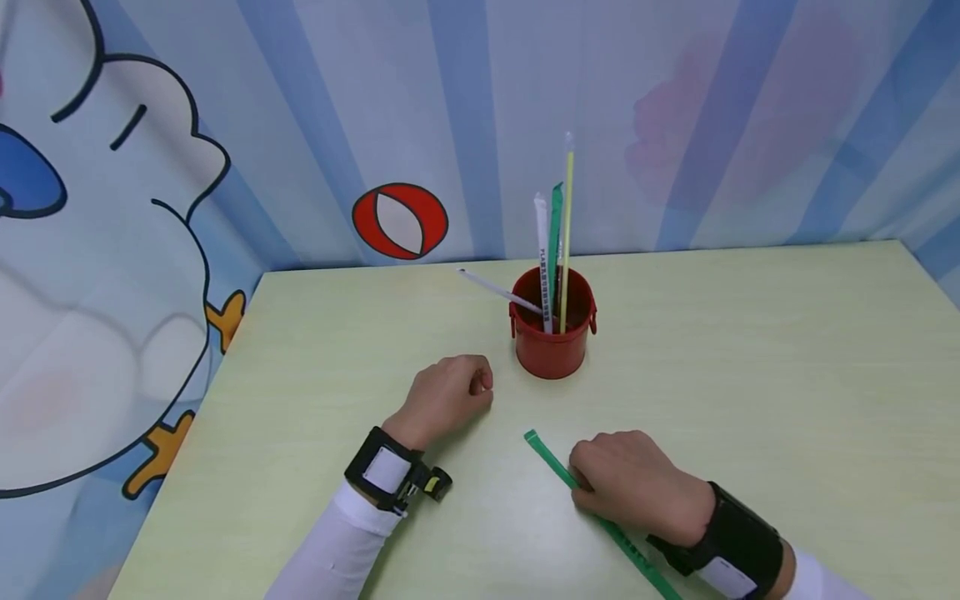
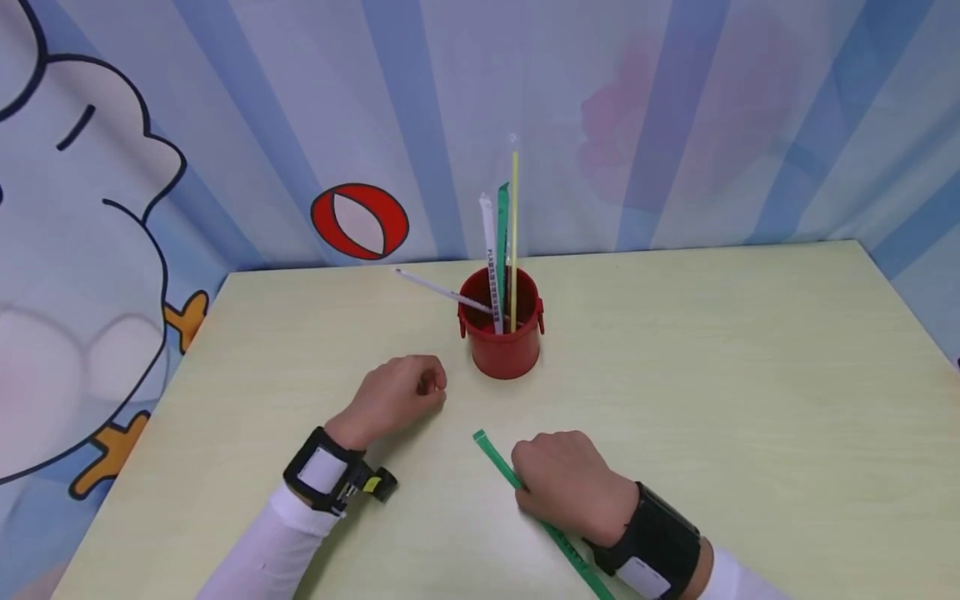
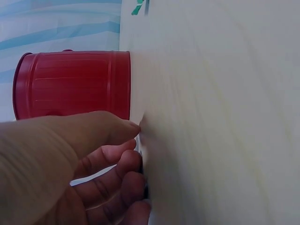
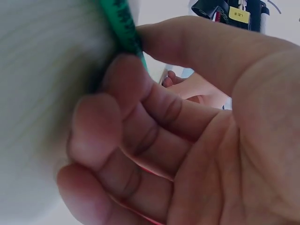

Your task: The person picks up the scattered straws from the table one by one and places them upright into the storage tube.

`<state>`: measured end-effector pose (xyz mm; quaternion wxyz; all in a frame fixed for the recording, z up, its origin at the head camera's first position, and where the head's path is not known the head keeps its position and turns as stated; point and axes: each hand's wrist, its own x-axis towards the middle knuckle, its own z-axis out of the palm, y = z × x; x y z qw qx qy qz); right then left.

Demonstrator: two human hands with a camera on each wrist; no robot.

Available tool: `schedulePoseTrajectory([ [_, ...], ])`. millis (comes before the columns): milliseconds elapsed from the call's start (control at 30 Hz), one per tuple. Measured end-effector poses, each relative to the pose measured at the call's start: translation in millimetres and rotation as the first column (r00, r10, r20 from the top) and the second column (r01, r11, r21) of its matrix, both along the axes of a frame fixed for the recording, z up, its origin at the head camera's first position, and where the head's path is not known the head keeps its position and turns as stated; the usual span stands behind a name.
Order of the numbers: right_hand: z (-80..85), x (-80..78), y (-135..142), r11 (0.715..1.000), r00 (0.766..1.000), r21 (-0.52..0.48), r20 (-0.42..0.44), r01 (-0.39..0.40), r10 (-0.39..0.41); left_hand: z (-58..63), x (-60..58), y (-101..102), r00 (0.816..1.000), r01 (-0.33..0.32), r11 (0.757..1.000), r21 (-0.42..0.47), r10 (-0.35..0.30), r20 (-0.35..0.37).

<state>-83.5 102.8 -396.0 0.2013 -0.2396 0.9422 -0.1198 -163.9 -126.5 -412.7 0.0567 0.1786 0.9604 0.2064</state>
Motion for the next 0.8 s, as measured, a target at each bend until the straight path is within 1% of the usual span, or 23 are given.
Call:
schedulePoseTrajectory([
  [167,2.5,-0.8,-0.8,1.0,1.0,0.013,0.023,0.014,-0.014,-0.3,0.3,-0.9,1.0,0.005,1.0,0.005,-0.005,-0.012],
  [300,5.0,-1.2,-0.1,1.0,1.0,0.012,0.012,0.013,-0.013,0.0,0.5,-1.0,1.0,0.002,1.0,0.003,-0.002,-0.004],
  [500,9.4,-2.5,2.9,0.999,0.998,-0.033,-0.057,-0.02,0.018,0.3,0.2,-0.3,1.0,-0.002,1.0,0.0,0.002,-0.002],
  [633,15.4,-3.0,3.7,0.996,0.994,-0.074,-0.101,-0.046,0.038,0.6,0.1,0.3,1.0,-0.006,1.0,-0.006,0.006,0.002],
  [800,28.0,-4.3,5.1,0.99,0.99,-0.133,-0.138,-0.039,0.021,0.6,-0.1,0.6,1.0,-0.009,1.0,-0.004,0.009,0.006],
])
